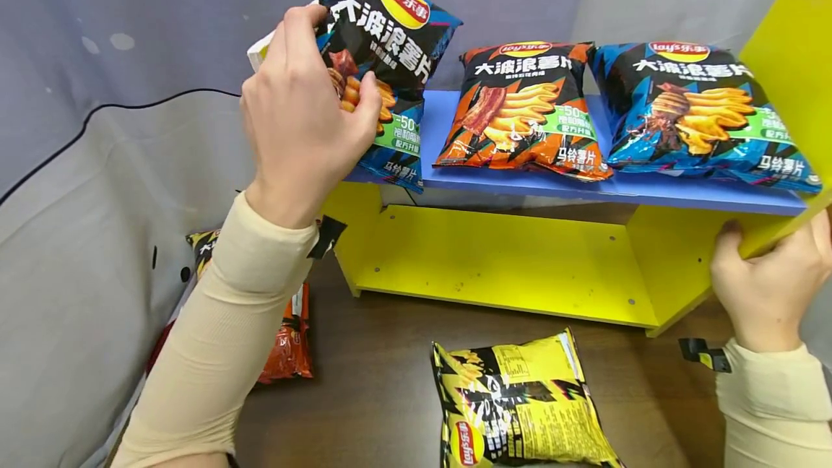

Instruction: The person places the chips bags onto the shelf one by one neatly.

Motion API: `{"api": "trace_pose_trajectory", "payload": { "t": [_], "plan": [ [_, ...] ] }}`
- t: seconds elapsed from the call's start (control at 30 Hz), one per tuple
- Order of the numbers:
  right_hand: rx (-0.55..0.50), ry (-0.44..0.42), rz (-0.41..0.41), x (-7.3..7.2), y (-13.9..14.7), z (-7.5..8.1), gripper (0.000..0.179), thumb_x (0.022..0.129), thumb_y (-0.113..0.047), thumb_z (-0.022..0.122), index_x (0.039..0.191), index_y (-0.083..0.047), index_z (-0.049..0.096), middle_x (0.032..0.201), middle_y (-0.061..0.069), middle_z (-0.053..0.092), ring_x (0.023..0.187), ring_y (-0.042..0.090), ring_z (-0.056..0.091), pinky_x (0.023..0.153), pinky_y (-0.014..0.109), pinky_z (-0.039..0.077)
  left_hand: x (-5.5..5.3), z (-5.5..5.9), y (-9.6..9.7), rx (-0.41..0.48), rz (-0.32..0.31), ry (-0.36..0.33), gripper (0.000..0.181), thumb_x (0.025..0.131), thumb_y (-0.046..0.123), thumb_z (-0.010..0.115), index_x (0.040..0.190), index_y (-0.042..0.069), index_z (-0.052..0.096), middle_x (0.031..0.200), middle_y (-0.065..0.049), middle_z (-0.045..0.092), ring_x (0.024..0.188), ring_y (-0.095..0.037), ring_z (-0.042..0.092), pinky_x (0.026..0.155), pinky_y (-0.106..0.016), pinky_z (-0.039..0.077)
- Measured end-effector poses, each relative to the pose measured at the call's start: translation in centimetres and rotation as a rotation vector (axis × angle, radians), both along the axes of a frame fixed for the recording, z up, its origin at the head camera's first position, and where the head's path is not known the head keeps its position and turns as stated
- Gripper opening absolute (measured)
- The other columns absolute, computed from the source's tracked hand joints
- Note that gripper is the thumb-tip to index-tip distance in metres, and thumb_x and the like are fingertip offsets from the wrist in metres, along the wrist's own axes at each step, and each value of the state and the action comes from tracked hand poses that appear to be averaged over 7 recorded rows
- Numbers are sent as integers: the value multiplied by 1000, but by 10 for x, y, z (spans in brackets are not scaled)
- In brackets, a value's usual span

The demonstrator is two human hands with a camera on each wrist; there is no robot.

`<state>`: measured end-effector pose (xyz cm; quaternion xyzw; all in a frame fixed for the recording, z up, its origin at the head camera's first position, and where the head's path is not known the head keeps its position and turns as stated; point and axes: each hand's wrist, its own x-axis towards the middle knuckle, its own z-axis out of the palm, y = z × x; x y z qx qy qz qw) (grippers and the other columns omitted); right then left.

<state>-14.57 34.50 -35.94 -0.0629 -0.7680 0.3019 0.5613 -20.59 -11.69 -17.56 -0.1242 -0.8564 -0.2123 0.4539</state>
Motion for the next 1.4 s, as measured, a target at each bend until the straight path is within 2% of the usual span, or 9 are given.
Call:
{"api": "trace_pose_trajectory", "payload": {
  "t": [0.17,0.4,0.5,0.63,0.83,1.0,1.17,1.27,1.4],
  "plan": [
    [-11,-5,7,-1,-1,1,52,79,-18,61,127,-38,71,127,-31,60,125,37,56,105,28,34,-15,4,9,-62,66,-98,59,93,40,63,140,5,52,122,-16,70,91,-37,69,74,-51,60],
    [21,0,17,-1,0,-1,53,80,-18,60,129,-36,70,132,-17,66,125,39,56,106,31,34,-27,-1,13,-156,128,-205,54,97,39,56,147,19,50,106,-17,66,79,-40,64,68,-54,57],
    [20,-2,20,-2,0,-1,54,80,-18,60,129,-36,70,132,-15,66,126,38,56,107,33,34,-28,-1,15,-201,158,-296,51,99,41,51,149,28,50,111,-19,63,77,-43,62,69,-57,56],
    [9,-5,25,-2,0,-1,53,80,-18,61,129,-35,71,131,-22,64,127,36,56,108,33,34,-29,-1,17,-255,182,-422,52,102,43,42,153,32,47,124,-24,58,86,-45,63,76,-61,57],
    [-4,2,32,-2,-1,-1,49,79,-18,61,126,-19,75,124,-36,56,125,37,56,107,31,34,-29,-7,18,-254,153,-548,56,105,41,29,160,31,37,137,-27,48,98,-45,62,86,-59,55],
    [-18,-4,36,-3,-2,-2,47,80,-18,62,125,-21,75,121,-39,54,125,36,55,107,31,33,-28,-12,15,-218,109,-613,59,106,43,21,165,32,26,145,-27,44,109,-43,57,98,-56,51],
    [-27,-7,37,-2,-2,-3,48,80,-18,61,126,-27,74,121,-40,52,125,35,54,105,30,33,-26,-17,12,-153,74,-598,61,106,45,20,166,32,22,151,-25,41,116,-42,55,104,-54,48],
    [-24,-4,40,-3,-3,-3,49,80,-18,61,126,-25,74,121,-39,52,124,36,55,104,30,34,-23,-21,10,-114,53,-527,60,107,45,24,165,30,28,156,-22,37,125,-40,54,110,-51,45],
    [-7,12,42,-4,-3,-6,51,79,-17,60,128,-28,73,126,-34,58,124,37,56,105,31,34,-20,-26,7,-94,17,-394,59,107,47,31,160,24,40,159,-18,39,133,-36,52,114,-48,43]
  ]
}}
